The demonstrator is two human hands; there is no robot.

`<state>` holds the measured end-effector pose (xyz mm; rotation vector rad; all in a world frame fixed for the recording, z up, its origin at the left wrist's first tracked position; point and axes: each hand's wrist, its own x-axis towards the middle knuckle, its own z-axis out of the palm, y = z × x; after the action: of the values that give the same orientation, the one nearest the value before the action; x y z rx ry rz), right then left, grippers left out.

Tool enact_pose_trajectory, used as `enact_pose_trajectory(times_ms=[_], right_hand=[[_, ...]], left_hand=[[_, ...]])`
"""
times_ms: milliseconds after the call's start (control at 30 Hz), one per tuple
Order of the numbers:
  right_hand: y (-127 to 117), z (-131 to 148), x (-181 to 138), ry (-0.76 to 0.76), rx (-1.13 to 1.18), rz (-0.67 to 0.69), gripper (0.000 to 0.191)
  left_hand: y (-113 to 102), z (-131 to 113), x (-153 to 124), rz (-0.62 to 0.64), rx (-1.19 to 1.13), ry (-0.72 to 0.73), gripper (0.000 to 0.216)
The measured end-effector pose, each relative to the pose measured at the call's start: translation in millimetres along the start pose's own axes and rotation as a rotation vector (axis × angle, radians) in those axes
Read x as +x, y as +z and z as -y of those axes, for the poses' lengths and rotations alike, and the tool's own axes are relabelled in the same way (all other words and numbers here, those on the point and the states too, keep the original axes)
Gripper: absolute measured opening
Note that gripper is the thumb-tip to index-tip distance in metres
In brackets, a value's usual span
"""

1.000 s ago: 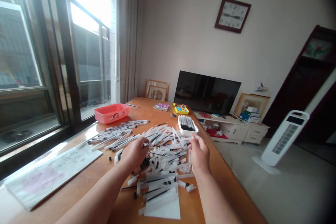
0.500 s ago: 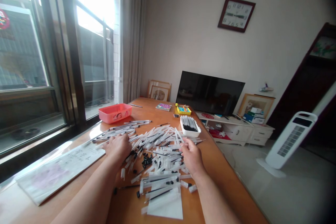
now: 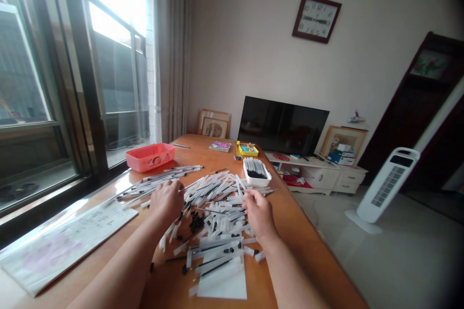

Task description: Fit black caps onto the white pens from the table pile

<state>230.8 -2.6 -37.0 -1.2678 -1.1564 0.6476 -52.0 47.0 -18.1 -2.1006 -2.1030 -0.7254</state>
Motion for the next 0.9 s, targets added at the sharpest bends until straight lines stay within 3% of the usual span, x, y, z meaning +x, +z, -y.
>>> enact_pose_trajectory(times_ms=[133,300,633,900], right_hand=[[5.0,10.1,-5.9,0.095,0.124,0.058,0.046],[10.0,17.0,-12.7,0.167,0.27,0.132,0.059],[13.5,24.1,-18.7,0.243,0.46,0.204,0.044],[0.6,31.7,-15.3,0.09,0.305,0.206,0.039]], left_hand=[[-6.4,-35.4,-17.6,0.041,-0.226,0.317,0.021],[-9.8,-67.3,-41.5,0.093,-0.356,0.479,0.016],[-13.6,-77.9,-48.6,0.071,-0.39,0.555,0.028],[-21.4,-86.3,-50.2,0.148,-0.421,0.515,0.034]])
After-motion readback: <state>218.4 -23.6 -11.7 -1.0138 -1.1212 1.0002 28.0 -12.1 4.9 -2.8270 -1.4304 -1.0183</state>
